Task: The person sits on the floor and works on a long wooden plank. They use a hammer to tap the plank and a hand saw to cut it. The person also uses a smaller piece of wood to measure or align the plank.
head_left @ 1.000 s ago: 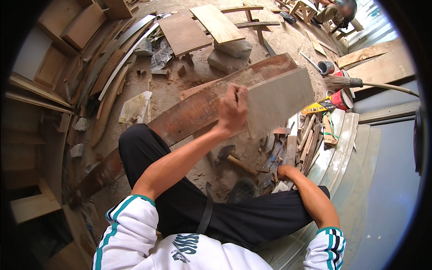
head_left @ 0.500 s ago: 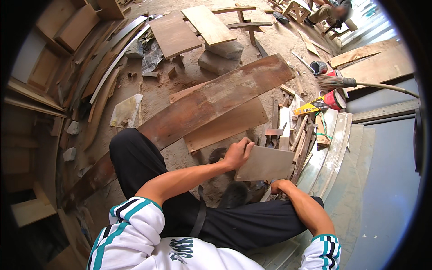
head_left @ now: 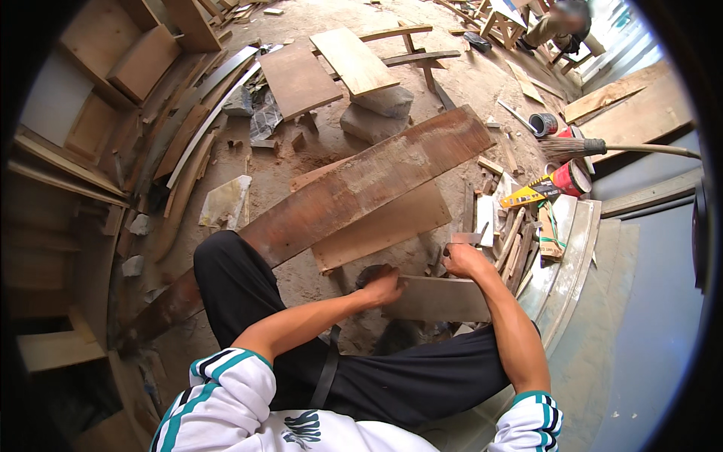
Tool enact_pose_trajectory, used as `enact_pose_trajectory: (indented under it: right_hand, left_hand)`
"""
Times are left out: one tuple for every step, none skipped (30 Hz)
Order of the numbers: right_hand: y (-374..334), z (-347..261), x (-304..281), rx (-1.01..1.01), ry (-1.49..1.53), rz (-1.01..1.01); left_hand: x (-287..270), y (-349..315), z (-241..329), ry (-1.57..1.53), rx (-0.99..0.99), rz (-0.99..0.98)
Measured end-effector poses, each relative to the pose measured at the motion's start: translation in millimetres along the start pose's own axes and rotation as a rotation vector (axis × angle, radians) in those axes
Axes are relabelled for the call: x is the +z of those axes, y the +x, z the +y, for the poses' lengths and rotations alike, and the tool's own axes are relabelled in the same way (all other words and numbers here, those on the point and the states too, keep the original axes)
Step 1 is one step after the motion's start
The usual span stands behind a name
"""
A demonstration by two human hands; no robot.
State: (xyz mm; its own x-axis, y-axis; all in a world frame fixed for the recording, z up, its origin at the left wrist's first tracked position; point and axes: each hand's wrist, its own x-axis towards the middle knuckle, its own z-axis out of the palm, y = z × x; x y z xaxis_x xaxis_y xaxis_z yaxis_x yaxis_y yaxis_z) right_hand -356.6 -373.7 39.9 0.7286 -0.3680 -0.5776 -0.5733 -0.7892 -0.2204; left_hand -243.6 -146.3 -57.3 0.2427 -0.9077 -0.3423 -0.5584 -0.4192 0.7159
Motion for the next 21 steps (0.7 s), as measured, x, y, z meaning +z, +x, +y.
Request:
enact_pose_trajectory:
  right_hand:
    - [5, -7, -7, -0.027, -0.019, -0.061]
    - [9, -12, -11, -0.012, -0.054, -0.079]
    - [14, -17, -14, 0.001, -0.09, -0.098]
    - [15, -14, -15, 0.028, -0.122, -0.116]
    - [17, -14, -16, 0.015, -0.098, -0.061]
    - [21, -22, -21, 0.008, -0.092, -0.054]
    - [26, -30, -30, 0.0, -0.087, -0.049]
    - [25, -35, -39, 0.004, -0.079, -0.047]
    - [21, -40, -46, 0.025, -0.04, -0.004]
    - [21, -39, -51, 0.037, -0.051, -0.01]
    - [23, -37, -55, 0.046, -0.063, -0.018]
    - [24, -37, -58, 0.051, -0.075, -0.028]
    - [25, -39, -60, 0.039, -0.076, -0.035]
    - [25, -40, -62, 0.03, -0.077, -0.044]
    - [25, -41, -63, 0.022, -0.077, -0.052]
    - [27, -42, -61, 0.01, -0.073, -0.051]
    - [28, -43, -59, -0.004, -0.073, -0.05]
    - [30, -44, -57, -0.02, -0.073, -0.049]
    - [30, -42, -56, -0.037, -0.065, -0.051]
    - [30, -42, -57, -0.058, -0.058, -0.052]
    - [28, -35, -57, -0.062, -0.045, -0.053]
  left_hand:
    - [-6, 1, 1, 0.073, 0.015, -0.065]
    - [-17, 0, 9, 0.142, 0.031, -0.135]
    - [-26, -4, 20, 0.13, 0.029, -0.147]
    - [-52, -13, 54, 0.118, 0.037, -0.167]
    - [-74, -20, 74, 0.109, 0.035, -0.177]
    - [-86, -23, 74, 0.08, 0.206, 0.011]
    - [-97, -26, 71, 0.056, 0.378, 0.199]
    - [-107, -26, 70, 0.027, 0.557, 0.379]
    - [-123, -24, 64, 0.129, 0.552, 0.532]
    - [-142, -19, 61, 0.23, 0.56, 0.684]
    - [-154, -13, 52, 0.291, 0.398, 0.775]
    - [-162, -6, 37, 0.353, 0.229, 0.862]
    - [-173, 1, 21, 0.359, 0.002, 0.883]
    - [-183, 8, 12, 0.358, -0.224, 0.896]
    - [-186, 15, 7, 0.288, -0.343, 0.847]
    - [-187, 23, 7, 0.214, -0.461, 0.797]
    - [-184, 31, 8, 0.136, -0.58, 0.748]
    - [-171, 38, 15, 0.217, -0.551, 0.755]
    - [-157, 44, 30, 0.21, -0.476, 0.719]
    - [-139, 48, 45, 0.35, -0.346, 0.735]
    - [-131, 50, 76, 0.395, -0.249, 0.563]
